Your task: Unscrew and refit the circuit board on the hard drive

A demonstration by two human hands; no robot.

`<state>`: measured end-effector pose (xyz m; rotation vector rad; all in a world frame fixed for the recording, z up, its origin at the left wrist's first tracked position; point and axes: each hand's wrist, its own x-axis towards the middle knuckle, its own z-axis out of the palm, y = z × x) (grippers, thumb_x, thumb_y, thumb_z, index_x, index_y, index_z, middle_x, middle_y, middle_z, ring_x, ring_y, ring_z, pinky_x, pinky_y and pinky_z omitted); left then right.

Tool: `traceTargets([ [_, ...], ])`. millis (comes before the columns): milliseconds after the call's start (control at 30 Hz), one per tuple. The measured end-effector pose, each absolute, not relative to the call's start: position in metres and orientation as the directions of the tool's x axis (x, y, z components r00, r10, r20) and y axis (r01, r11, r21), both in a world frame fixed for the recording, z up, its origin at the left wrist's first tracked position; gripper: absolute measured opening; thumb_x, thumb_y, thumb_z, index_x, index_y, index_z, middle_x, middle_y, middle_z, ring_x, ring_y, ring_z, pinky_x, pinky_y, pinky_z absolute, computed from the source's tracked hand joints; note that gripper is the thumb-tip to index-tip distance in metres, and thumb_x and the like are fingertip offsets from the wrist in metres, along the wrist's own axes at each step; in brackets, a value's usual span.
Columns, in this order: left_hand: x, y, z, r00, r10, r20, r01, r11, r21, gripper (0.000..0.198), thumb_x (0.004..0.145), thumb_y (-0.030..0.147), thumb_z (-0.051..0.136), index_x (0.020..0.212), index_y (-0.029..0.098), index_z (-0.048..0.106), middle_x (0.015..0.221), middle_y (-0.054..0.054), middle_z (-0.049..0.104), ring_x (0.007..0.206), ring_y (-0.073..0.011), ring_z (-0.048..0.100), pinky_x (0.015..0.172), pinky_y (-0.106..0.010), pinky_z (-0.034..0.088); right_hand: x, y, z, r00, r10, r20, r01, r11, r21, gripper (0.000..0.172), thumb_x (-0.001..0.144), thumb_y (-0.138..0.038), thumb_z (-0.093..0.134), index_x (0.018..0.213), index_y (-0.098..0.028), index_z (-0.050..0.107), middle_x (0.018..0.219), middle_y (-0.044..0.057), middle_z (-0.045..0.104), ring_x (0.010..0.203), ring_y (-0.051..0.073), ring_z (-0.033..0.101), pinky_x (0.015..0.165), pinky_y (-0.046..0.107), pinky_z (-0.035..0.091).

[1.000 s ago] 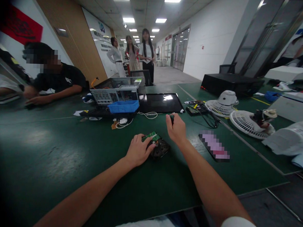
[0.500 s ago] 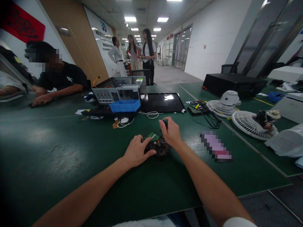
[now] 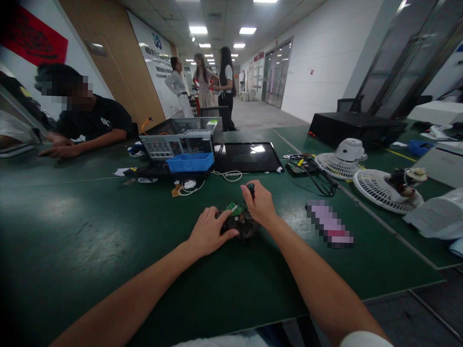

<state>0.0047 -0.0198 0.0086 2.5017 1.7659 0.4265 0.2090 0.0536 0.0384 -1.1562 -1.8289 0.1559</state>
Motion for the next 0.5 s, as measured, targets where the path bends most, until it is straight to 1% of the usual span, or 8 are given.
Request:
traceTargets([
  [133,0.005,-0.02,0.011,0.307,0.933,0.187,0.922,-0.34,0.184,0.078,0.088,0.082,0.035,0.144,0.031,0.053,0.113,-0.012,0.05,0.105,-0.0315,0.047,0.089,-0.045,0.044,0.209,0.052,0.04,-0.13,0.76,0.637,0.646,0.552,-0.527,0.032,0.1,-0.05,0.048,0.104,-0.021,0.062,0.08,0.003,0.069,0.069,0.019,0.064,0.07,0.03,0.047],
  [200,0.006,-0.021,0.012,0.303,0.934,0.189,0.926,-0.335,0.173,0.078,0.088,0.082,0.034,0.144,0.031,0.053,0.113,-0.012,0.051,0.105,-0.0317,0.048,0.089,-0.045,0.044,0.208,0.051,0.04,-0.134,0.761,0.634,0.641,0.555,-0.531,0.034,0.099,-0.05,0.05,0.112,-0.021,0.062,0.081,0.004,0.07,0.07,0.02,0.065,0.071,0.031,0.048],
  [300,0.008,-0.023,0.014,0.298,0.935,0.193,0.931,-0.329,0.16,0.078,0.087,0.083,0.035,0.142,0.031,0.055,0.113,-0.013,0.052,0.105,-0.0328,0.049,0.089,-0.046,0.044,0.207,0.05,0.04,-0.137,0.752,0.645,0.627,0.57,-0.531,0.042,0.098,-0.049,0.053,0.13,-0.023,0.056,0.088,0.005,0.072,0.075,0.022,0.068,0.073,0.033,0.051],
  [400,0.013,-0.027,0.016,0.285,0.94,0.188,0.937,-0.314,0.153,0.08,0.086,0.084,0.034,0.139,0.029,0.058,0.11,-0.014,0.054,0.103,-0.0341,0.05,0.087,-0.047,0.044,0.206,0.05,0.04,-0.151,0.736,0.66,0.613,0.593,-0.522,0.044,0.098,-0.047,0.053,0.136,-0.023,0.053,0.1,0.007,0.073,0.087,0.024,0.07,0.081,0.036,0.053],
  [500,0.019,-0.03,0.017,0.271,0.945,0.184,0.943,-0.299,0.147,0.08,0.087,0.083,0.032,0.137,0.027,0.06,0.107,-0.016,0.056,0.101,-0.0342,0.05,0.085,-0.046,0.044,0.206,0.049,0.041,-0.196,0.7,0.687,0.59,0.644,-0.487,0.041,0.1,-0.041,0.049,0.137,-0.024,0.053,0.121,0.01,0.069,0.107,0.026,0.067,0.094,0.041,0.052],
])
